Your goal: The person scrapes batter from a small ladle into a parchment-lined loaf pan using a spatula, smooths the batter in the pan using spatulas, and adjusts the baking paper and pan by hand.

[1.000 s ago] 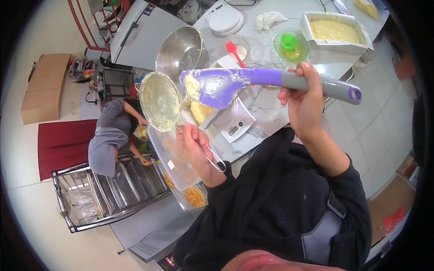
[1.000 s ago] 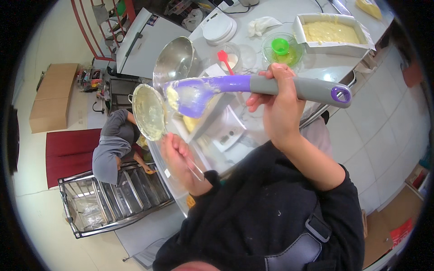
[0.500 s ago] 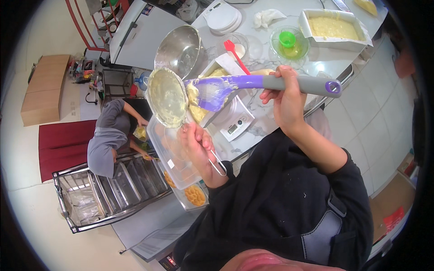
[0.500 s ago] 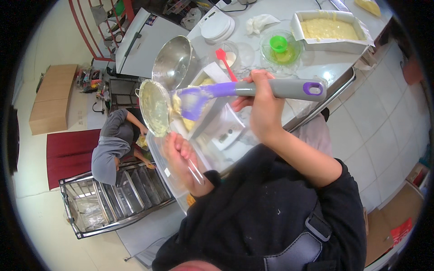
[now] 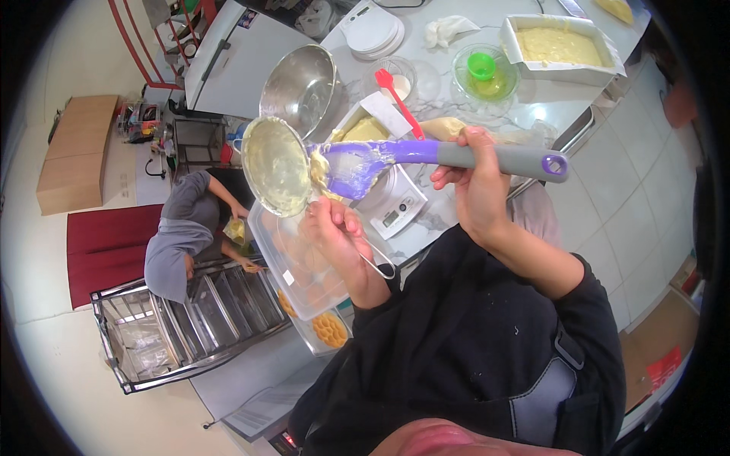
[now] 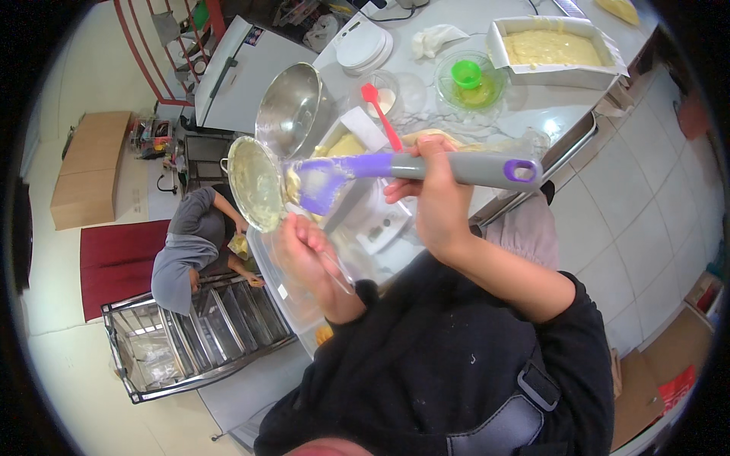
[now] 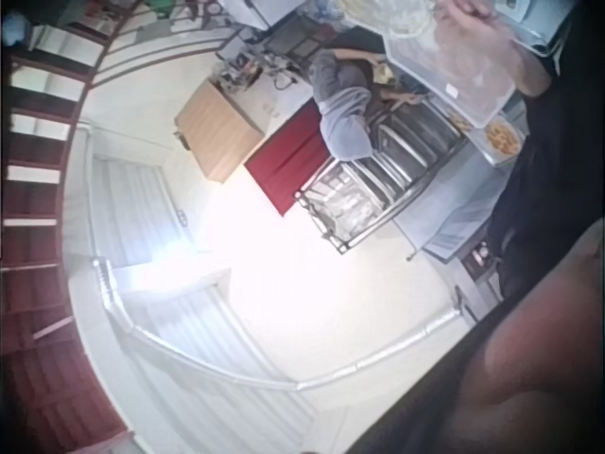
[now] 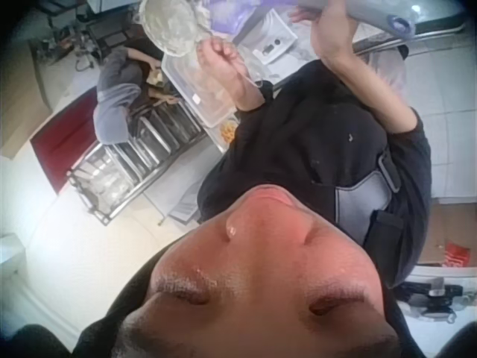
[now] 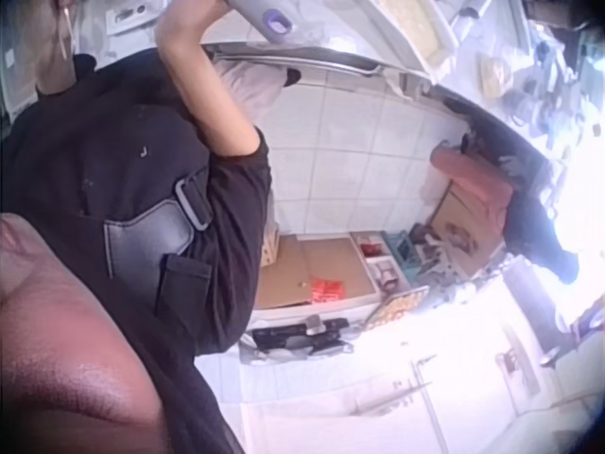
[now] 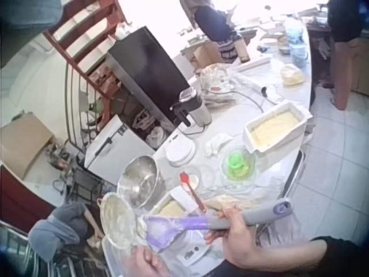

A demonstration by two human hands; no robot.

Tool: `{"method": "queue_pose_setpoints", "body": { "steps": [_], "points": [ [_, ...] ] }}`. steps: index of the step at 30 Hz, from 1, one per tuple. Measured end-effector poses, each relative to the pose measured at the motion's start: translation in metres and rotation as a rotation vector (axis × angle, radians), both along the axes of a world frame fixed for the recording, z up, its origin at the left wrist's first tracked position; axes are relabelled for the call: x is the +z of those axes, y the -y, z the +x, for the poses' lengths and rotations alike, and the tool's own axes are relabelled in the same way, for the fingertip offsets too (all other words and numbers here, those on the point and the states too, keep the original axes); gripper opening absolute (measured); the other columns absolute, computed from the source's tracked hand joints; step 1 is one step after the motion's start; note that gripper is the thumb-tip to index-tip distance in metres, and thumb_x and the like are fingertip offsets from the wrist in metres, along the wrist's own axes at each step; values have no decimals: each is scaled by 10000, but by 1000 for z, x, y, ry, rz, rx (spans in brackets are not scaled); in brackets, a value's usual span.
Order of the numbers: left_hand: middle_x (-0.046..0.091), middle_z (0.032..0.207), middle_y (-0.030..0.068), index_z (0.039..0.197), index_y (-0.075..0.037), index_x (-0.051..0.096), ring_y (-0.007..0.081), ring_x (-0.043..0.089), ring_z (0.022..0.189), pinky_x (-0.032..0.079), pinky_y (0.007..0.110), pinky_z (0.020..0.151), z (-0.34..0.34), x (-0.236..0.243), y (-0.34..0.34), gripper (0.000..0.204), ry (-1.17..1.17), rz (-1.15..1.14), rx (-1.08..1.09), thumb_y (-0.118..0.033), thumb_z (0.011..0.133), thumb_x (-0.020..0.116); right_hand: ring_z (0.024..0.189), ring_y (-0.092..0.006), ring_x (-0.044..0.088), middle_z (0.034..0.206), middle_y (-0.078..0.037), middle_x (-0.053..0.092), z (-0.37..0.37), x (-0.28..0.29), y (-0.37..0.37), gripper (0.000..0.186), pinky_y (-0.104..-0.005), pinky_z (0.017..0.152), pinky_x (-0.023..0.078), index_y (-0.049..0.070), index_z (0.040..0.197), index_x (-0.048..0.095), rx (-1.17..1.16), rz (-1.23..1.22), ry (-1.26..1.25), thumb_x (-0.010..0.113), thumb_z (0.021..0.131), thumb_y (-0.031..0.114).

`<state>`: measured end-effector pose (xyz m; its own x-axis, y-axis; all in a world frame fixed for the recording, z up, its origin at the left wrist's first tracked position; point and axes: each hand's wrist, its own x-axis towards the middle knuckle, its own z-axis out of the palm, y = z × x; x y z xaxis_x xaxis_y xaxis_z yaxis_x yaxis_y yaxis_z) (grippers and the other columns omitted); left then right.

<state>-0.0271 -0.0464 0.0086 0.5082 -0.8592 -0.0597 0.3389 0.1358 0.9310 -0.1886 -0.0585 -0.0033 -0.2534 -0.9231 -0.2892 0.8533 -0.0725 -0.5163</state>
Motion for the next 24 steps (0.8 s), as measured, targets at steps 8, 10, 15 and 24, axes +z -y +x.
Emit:
{"method": "queue_pose_setpoints", "body": {
  "steps": [8, 10, 15, 24],
  "points": [
    [347, 537, -17, 720, -101, 387, 53, 323, 358, 266, 162, 293, 11, 1, -4, 142, -94, 45, -14, -114, 809, 497, 433, -168, 515, 665, -109, 522, -20, -2, 8, 185, -255, 385, 441, 15, 780, 447, -13, 76, -19, 448, 810, 198],
    [347, 536, -17, 720, -101, 388, 52, 322, 357, 264, 163, 290, 9, 2, -3, 142, -80, 36, -3, -114, 809, 497, 438, -171, 515, 664, -110, 520, -23, 2, 8, 183, -257, 390, 439, 17, 778, 442, 17, 97, -1, 450, 804, 198],
    [345, 532, -17, 711, -103, 384, 53, 322, 351, 262, 166, 285, 3, 4, -4, 152, -53, 16, -14, -120, 811, 497, 462, -176, 517, 658, -109, 513, -19, -6, 14, 185, -259, 413, 440, 24, 767, 430, 64, 139, 65, 453, 799, 204],
    [336, 514, -20, 707, -114, 387, 56, 322, 331, 224, 174, 247, -2, 13, -13, 159, -47, 32, -59, -151, 830, 481, 472, -171, 516, 661, -111, 506, -8, -13, 21, 181, -253, 427, 442, 28, 768, 424, 117, 180, 110, 444, 803, 204]
  ]
}}
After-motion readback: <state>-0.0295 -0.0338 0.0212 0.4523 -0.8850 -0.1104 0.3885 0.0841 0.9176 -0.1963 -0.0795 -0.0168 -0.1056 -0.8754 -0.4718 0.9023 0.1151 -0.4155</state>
